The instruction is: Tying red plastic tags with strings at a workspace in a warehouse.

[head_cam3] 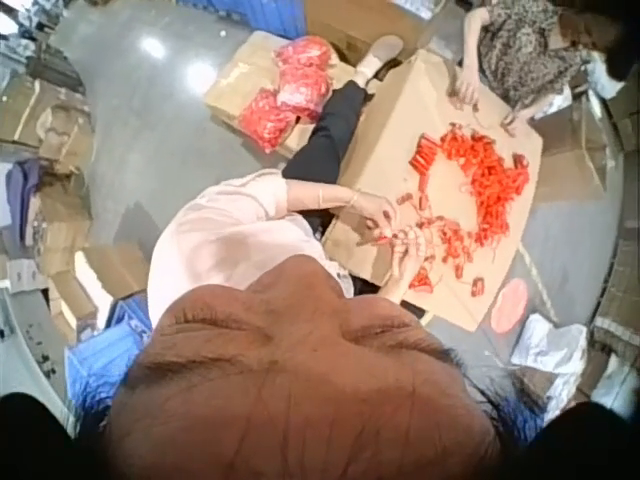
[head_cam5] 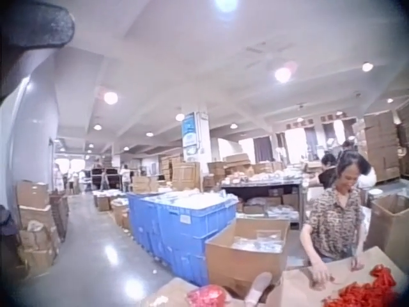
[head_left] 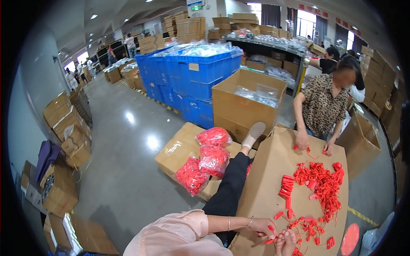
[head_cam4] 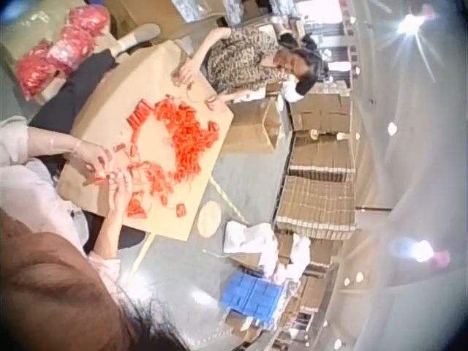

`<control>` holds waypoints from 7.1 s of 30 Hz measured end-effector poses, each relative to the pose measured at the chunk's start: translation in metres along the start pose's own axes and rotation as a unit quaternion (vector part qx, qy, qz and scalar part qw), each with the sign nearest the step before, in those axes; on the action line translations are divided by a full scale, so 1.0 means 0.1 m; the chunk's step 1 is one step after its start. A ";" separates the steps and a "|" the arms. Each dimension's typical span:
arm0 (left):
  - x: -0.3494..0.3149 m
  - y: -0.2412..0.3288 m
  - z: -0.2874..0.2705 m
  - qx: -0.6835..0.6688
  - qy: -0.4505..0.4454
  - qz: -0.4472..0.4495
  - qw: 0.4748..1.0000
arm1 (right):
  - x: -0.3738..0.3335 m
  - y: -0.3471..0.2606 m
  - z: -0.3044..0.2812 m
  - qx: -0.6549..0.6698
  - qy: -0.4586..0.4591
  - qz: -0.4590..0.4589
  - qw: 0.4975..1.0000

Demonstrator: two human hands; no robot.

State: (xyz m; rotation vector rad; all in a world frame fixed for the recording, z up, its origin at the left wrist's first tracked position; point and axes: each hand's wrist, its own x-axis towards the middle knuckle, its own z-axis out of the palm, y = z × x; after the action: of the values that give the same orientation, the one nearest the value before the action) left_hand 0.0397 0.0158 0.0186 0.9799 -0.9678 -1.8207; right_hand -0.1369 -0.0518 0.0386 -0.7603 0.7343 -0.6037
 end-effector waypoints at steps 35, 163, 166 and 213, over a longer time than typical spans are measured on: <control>0.10 -0.05 0.04 0.175 0.287 0.173 0.926 | 0.00 0.09 0.29 -0.583 0.007 -0.479 0.657; 0.25 0.04 0.35 0.023 0.272 0.007 0.962 | 0.01 0.43 -0.12 -0.121 0.104 -0.259 0.953; 0.28 -0.01 0.33 0.071 0.291 0.032 0.954 | 0.03 0.46 -0.13 -0.196 0.110 -0.278 0.934; 0.11 0.49 0.33 0.264 0.197 0.099 0.939 | -0.09 0.11 0.04 -0.031 0.022 -0.207 0.978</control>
State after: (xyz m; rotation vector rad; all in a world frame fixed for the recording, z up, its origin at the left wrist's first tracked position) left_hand 0.0212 -0.0037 0.0727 1.4459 -1.2689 -1.1470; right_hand -0.1365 -0.0376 0.0349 -0.9700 0.6406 -0.9794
